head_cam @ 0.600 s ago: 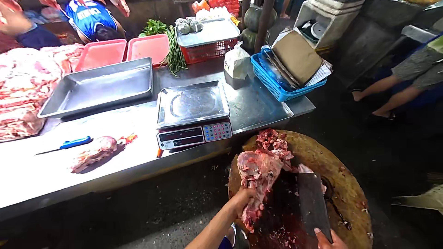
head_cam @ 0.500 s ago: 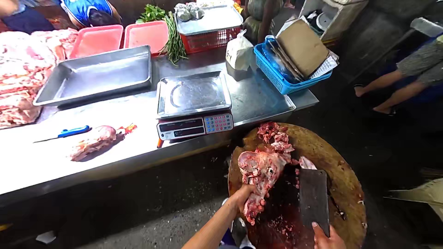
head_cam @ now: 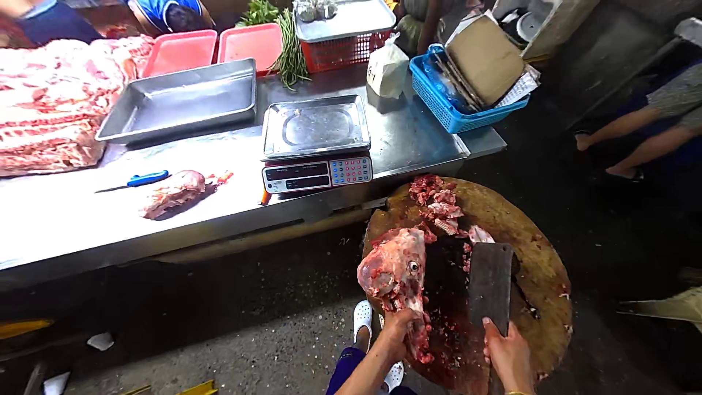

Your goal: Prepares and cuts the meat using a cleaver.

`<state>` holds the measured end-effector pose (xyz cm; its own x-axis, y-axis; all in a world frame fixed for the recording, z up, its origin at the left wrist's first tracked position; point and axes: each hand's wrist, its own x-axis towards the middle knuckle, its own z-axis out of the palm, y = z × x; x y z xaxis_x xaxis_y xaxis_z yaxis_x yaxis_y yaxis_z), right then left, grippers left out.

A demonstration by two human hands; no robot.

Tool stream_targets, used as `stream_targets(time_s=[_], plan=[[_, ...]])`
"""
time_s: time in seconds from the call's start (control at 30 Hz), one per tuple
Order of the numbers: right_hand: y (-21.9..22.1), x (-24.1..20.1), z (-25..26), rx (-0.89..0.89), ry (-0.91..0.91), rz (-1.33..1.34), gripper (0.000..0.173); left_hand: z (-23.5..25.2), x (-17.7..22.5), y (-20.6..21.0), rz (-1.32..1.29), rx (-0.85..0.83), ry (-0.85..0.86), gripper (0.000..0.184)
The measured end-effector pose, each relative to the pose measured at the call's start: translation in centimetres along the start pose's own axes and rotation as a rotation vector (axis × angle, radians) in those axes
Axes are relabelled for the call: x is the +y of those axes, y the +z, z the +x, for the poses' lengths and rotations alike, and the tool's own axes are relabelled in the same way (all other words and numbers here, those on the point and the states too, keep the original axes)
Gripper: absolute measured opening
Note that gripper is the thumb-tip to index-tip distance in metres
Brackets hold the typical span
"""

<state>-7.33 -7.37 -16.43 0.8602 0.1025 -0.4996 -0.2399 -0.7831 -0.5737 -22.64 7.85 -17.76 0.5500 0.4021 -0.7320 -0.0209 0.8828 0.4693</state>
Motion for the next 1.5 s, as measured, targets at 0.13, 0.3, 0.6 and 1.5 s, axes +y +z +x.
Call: stream_targets(time_s=[0.13, 0.3, 0.6, 1.5], plan=[[0.2, 0.5, 0.4, 0.001, -0.033, -0.011, 0.040, 0.6, -1.8, 1.3, -0.123, -0.036, 0.042, 0.014], [0.0, 0.8, 0.8, -0.009, -0.042, -0.004, 0.042, 0.4, -2.9, 1.7, -0.187, -0.112, 0.047, 0.026], [-0.3, 1.3, 1.2, -0.031, -0.061, 0.010, 0.046, 1.4, -4.6, 4.1, -0.264, -0.197, 0.119, 0.042], [-1.7, 7.1, -9.1, -0.381, -0.216, -0.309, 0.043, 2.5, 3.2, 0.9, 1.691, 0.471, 0.495, 0.089]])
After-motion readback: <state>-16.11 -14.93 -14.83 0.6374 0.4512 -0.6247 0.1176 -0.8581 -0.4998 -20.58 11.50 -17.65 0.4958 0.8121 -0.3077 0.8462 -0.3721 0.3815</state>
